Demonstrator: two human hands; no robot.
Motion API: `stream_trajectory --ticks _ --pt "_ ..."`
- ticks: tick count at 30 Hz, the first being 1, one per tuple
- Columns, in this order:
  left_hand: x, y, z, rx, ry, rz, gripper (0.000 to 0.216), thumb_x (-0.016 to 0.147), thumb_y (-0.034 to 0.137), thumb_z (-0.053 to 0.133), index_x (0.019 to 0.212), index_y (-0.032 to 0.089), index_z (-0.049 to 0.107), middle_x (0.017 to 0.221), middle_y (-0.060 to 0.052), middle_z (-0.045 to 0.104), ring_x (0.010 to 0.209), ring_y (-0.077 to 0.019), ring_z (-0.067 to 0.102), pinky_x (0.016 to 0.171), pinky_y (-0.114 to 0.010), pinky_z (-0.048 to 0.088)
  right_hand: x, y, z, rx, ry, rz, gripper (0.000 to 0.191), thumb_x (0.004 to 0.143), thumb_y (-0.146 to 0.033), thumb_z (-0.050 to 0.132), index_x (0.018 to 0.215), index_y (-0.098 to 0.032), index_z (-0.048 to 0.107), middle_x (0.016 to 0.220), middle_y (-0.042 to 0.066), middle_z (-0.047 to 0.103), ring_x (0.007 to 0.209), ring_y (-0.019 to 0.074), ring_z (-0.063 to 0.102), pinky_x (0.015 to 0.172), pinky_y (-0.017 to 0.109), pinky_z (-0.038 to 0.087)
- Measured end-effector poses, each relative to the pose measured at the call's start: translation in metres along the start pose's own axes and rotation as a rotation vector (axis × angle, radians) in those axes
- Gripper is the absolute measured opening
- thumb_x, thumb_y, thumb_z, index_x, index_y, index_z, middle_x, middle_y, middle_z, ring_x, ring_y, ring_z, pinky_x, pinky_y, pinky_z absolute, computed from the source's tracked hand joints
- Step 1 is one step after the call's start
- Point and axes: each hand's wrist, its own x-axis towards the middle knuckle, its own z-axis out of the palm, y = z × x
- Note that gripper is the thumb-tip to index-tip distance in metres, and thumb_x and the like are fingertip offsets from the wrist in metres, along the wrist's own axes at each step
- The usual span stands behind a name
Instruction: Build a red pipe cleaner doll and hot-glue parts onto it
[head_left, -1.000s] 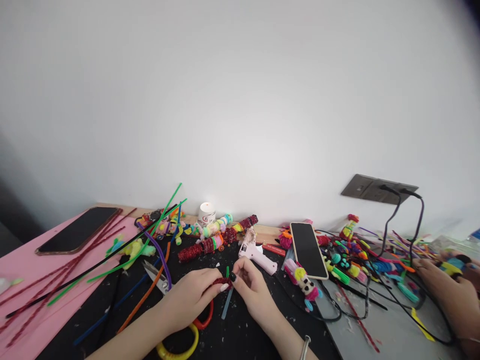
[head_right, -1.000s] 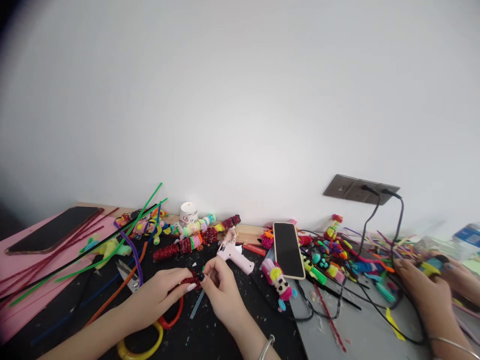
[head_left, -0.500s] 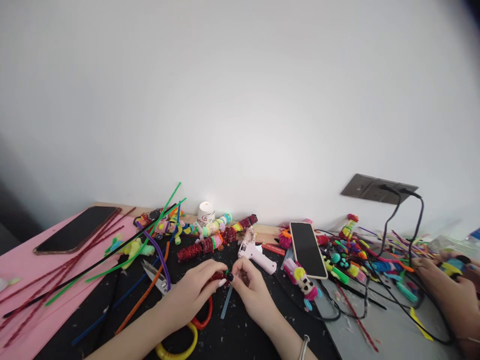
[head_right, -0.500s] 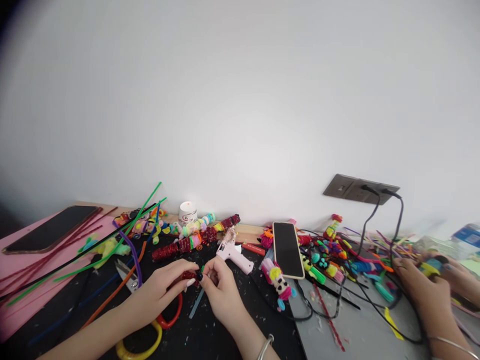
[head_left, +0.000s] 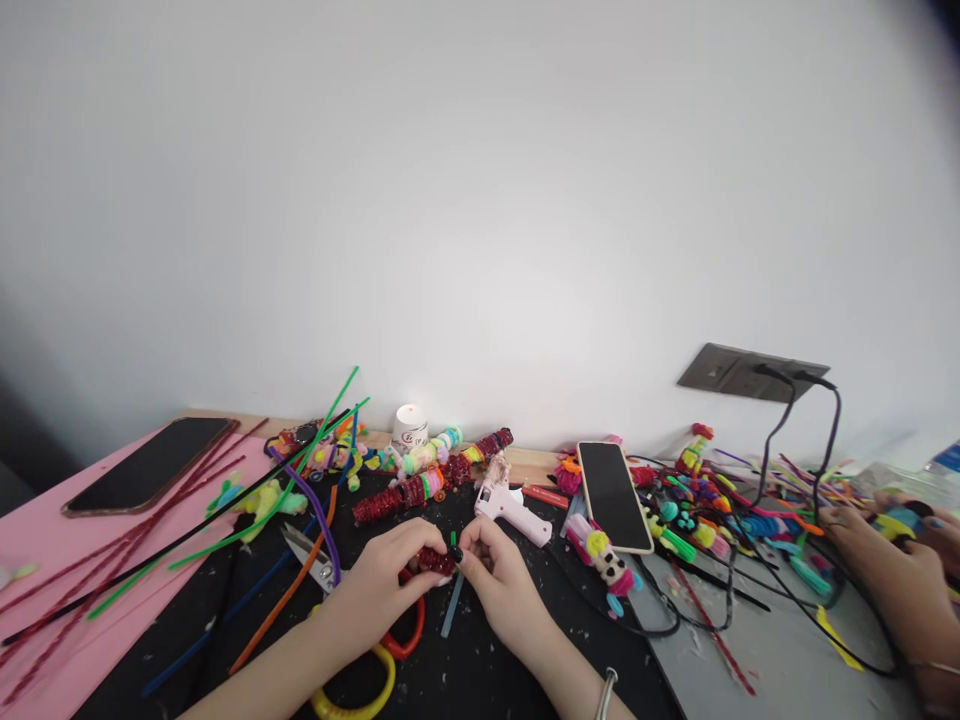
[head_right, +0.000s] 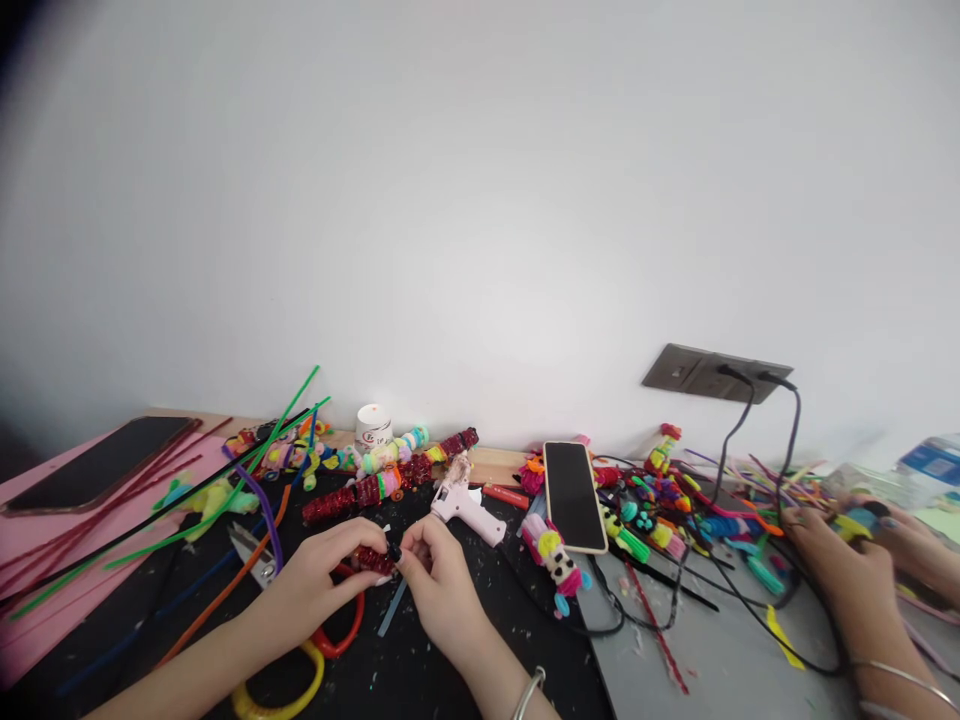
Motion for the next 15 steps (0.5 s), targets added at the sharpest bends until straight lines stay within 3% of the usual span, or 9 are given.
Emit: stream_trajectory --ticks 9,15 --pt "-0.0003 0.0004 -0.0001 -0.031 0.019 0.025 0.010 0.080 0.011 0.059 0.078 0.020 0.057 0.087 0.001 0.062 0.084 -0.0145 0.059 0.077 -0.025 0.045 -0.0003 -0.0004 -0.0002 -0.056 0.023 -0.038 0.003 0.083 -0.018 0.049 0.082 -0.019 0.052 0.074 -0.002 0.045 0.064 0.0130 0.041 0.059 0.025 0.033" --pt "-0.0002 0.0006 0.0004 -0.021 0.036 0.017 0.011 0.081 0.011 0.057 0.076 0.020 0.055 0.085 0.001 0.060 0.081 -0.0144 0.058 0.073 -0.025 0.044 -0.0004 -0.0050 0.0003 -0.133 0.041 -0.031 0.012 0.074 -0.007 0.056 0.079 -0.018 0.056 0.071 -0.004 0.043 0.061 0.0120 0.038 0.056 0.024 0.031"
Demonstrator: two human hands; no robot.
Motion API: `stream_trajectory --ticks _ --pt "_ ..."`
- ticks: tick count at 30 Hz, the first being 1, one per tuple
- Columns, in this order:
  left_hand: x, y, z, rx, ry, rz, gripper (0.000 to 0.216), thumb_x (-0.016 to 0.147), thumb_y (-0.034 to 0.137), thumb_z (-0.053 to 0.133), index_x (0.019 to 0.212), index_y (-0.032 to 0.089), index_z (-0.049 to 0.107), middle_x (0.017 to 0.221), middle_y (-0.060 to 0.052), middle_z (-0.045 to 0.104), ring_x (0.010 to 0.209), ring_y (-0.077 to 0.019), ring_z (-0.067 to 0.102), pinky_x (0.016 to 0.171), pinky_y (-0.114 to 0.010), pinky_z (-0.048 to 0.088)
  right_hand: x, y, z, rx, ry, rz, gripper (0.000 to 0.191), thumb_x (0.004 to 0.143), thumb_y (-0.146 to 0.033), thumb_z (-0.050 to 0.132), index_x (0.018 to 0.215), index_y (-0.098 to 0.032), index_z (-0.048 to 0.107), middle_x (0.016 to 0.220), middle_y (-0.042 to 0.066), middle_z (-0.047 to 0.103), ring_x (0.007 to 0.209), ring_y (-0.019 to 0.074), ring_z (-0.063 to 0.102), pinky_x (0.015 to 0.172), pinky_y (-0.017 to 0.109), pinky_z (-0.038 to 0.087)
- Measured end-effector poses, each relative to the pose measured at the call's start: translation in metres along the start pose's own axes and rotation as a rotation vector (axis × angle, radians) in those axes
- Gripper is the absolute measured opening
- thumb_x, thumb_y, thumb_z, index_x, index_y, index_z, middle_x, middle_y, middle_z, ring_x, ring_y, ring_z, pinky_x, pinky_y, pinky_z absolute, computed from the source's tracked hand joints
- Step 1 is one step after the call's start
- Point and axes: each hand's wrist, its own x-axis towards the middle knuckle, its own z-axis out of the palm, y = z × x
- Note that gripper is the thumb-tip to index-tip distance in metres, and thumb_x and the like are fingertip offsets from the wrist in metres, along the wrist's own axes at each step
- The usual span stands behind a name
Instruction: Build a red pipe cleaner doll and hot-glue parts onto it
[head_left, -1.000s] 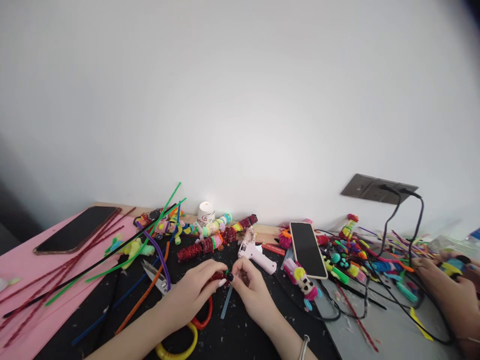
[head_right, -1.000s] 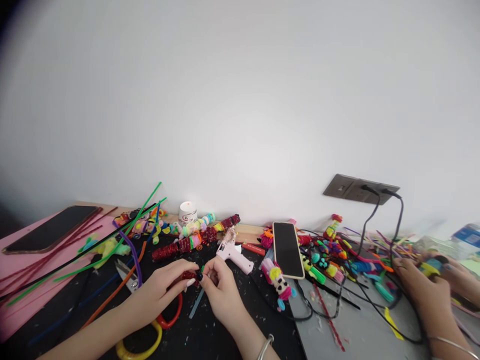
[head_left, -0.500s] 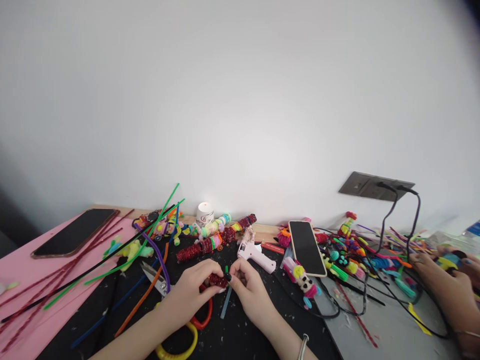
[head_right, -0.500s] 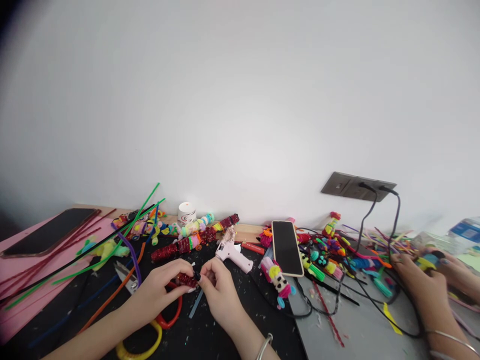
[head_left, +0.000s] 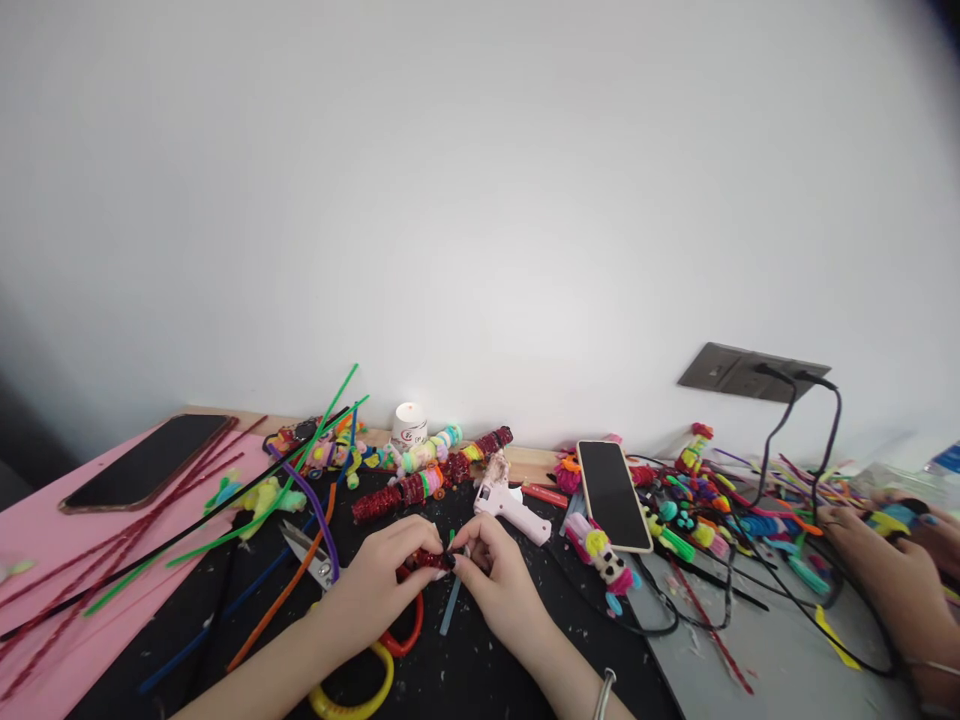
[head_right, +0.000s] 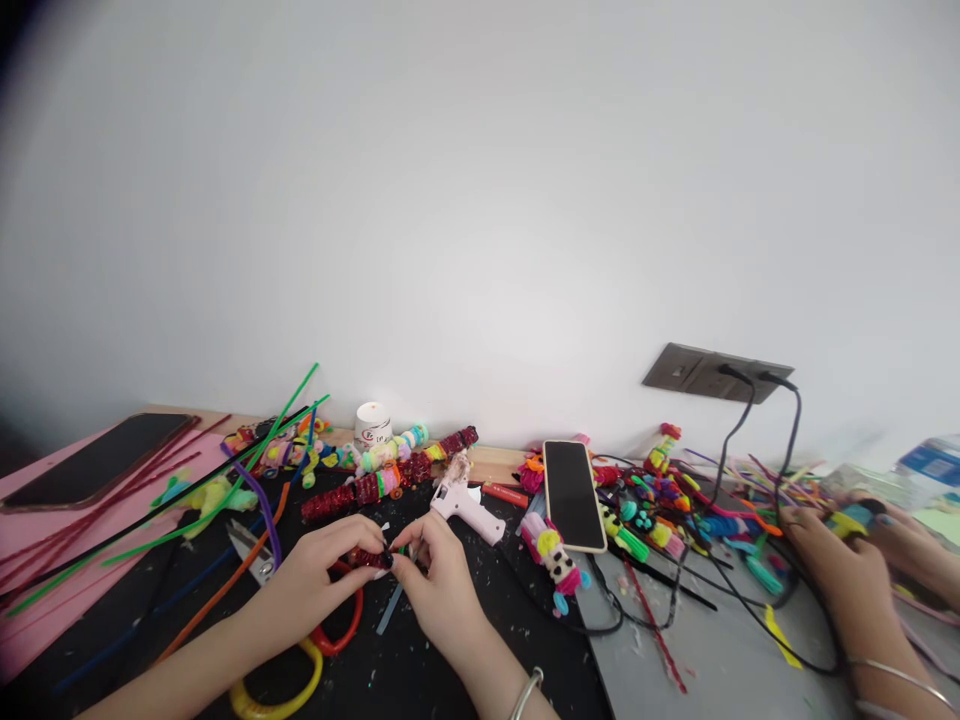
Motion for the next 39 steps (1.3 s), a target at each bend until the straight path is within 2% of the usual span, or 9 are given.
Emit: stream_trajectory --ticks 7,17,22,27,31,33,34,36,39 --pt "0.001 0.000 -0.002 -0.001 0.022 -0.032 0.012 0.078 0.008 0.057 0.076 0.020 0.055 0.086 0.001 0.061 0.082 -0.0145 0.059 0.074 -0.025 0.044 0.001 0.003 0.001 -0.081 0.026 0.003 0.023 0.068 0.000 0.059 0.081 -0.018 0.058 0.072 -0.004 0.044 0.064 0.0122 0.041 0.059 0.024 0.032" --pt "0.002 -0.003 -0.003 -0.015 -0.006 -0.028 0.009 0.080 0.013 0.056 0.075 0.020 0.056 0.085 0.000 0.062 0.081 -0.0156 0.060 0.074 -0.027 0.046 0.000 0.002 0.000 -0.159 0.071 -0.029 0.020 0.069 0.001 0.061 0.073 -0.018 0.056 0.068 -0.005 0.045 0.063 0.0119 0.043 0.058 0.023 0.032" --pt "0.002 0.000 -0.004 0.005 0.013 -0.028 0.009 0.080 0.013 0.055 0.075 0.021 0.057 0.084 0.000 0.063 0.080 -0.0161 0.060 0.074 -0.027 0.047 -0.005 0.006 0.001 -0.223 0.100 -0.153 0.016 0.076 -0.007 0.061 0.069 -0.019 0.053 0.070 -0.002 0.050 0.064 0.0131 0.046 0.058 0.024 0.035" --pt "0.002 -0.001 -0.003 0.033 0.066 -0.075 0.008 0.079 0.014 0.057 0.074 0.020 0.057 0.082 0.000 0.063 0.078 -0.0164 0.061 0.073 -0.028 0.047 -0.008 0.008 0.001 -0.336 0.028 -0.309 0.018 0.087 -0.014 0.052 0.071 -0.020 0.052 0.074 0.001 0.052 0.068 0.0148 0.051 0.060 0.025 0.038" --pt "0.003 -0.002 -0.002 0.047 0.087 -0.101 0.005 0.079 0.017 0.057 0.075 0.020 0.058 0.081 -0.001 0.064 0.077 -0.0169 0.061 0.072 -0.028 0.047 -0.009 0.005 0.002 -0.424 -0.009 -0.357 0.020 0.089 -0.015 0.049 0.070 -0.020 0.052 0.072 0.001 0.052 0.066 0.0149 0.051 0.058 0.025 0.037" --pt "0.004 -0.002 -0.003 0.057 0.100 -0.096 0.005 0.079 0.016 0.057 0.075 0.019 0.058 0.081 -0.001 0.064 0.077 -0.0168 0.062 0.073 -0.028 0.048 -0.009 0.003 0.000 -0.417 -0.022 -0.352 0.012 0.088 -0.017 0.053 0.077 -0.020 0.055 0.075 0.002 0.054 0.068 0.0155 0.052 0.059 0.025 0.039" --pt "0.005 -0.003 -0.004 0.060 0.109 -0.094 0.005 0.079 0.016 0.058 0.075 0.019 0.058 0.081 -0.001 0.065 0.077 -0.0169 0.062 0.073 -0.029 0.048 -0.009 0.002 -0.002 -0.409 -0.011 -0.350 0.004 0.086 -0.018 0.055 0.083 -0.021 0.056 0.078 0.002 0.055 0.070 0.0161 0.053 0.061 0.025 0.040" --pt "0.006 -0.004 -0.006 0.062 0.130 -0.092 0.004 0.079 0.016 0.058 0.076 0.020 0.058 0.082 -0.001 0.066 0.078 -0.0171 0.063 0.074 -0.029 0.048 -0.006 0.001 -0.007 -0.409 0.076 -0.346 0.014 0.085 -0.017 0.054 0.098 -0.021 0.054 0.085 0.004 0.056 0.075 0.0179 0.053 0.066 0.028 0.042" --pt "0.006 -0.007 -0.009 0.060 0.163 -0.077 0.004 0.079 0.019 0.059 0.076 0.020 0.058 0.085 -0.001 0.068 0.081 -0.0180 0.064 0.078 -0.030 0.048 0.001 0.006 -0.017 -0.524 0.345 -0.294 0.029 0.083 -0.013 0.046 0.111 -0.019 0.048 0.102 0.010 0.056 0.095 0.0242 0.052 0.081 0.038 0.042"
